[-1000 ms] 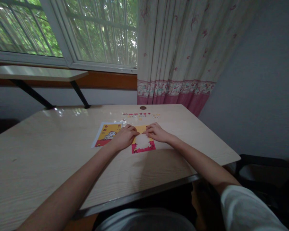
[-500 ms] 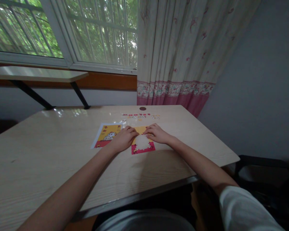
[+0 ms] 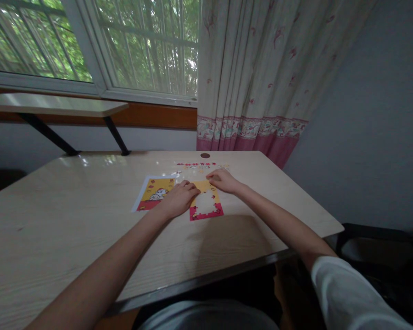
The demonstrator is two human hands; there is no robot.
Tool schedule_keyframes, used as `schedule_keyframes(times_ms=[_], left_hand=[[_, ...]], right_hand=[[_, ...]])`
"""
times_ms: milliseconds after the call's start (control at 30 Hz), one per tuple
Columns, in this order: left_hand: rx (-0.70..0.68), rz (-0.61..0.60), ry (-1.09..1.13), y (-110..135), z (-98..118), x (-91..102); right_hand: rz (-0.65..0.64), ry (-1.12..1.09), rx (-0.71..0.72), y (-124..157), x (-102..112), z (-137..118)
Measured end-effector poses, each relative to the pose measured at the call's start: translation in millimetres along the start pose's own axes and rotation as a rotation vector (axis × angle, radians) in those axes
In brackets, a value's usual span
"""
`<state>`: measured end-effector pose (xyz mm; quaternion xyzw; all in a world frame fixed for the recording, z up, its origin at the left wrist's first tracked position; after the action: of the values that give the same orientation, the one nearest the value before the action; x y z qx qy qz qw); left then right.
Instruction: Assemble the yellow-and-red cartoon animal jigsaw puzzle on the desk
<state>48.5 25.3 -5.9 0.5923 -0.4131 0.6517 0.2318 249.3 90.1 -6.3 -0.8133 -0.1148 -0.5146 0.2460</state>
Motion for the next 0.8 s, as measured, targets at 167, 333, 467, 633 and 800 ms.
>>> schedule_keyframes(times_ms=[167,333,467,633,800], left_hand=[[-0.001,-0.020,-0.025,0.9,0.9,-1.5],[-0.001,-0.018,-0.039,2.2,1.0,-1.7],[-0.004,-0.004,-0.021,2.9,1.4,-0.9],[0.012,0.023,0.024,3.6,0.7,-0.4],[0.047,0.079,0.103,0.2,-0.9,8.7]], right_hand=[[-0.063,0.136,-0.117,-35.5,-11.2,-1.8],[-0.024,0.151,-0.248,-50.8,-20.6,-5.5],[-0.027,0.131,-0.295,-53.3,-18.3,-1.2],[-0.027,0.084,-0.271,-39.5,-9.3,5.4],[0.070,-0.055,-0.115,-2.2,5.7,9.2]])
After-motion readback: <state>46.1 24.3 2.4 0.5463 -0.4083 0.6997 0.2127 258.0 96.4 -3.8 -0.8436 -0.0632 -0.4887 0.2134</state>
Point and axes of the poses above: each hand's wrist, its own y-axis away from the middle knuckle, its own x-axis out of the back of the hand, z = x × y, the point moved 2 cm from there along -y, towards the middle knuckle, and after that the axes turned 8 degrees about -x, right-handed, at the moved point
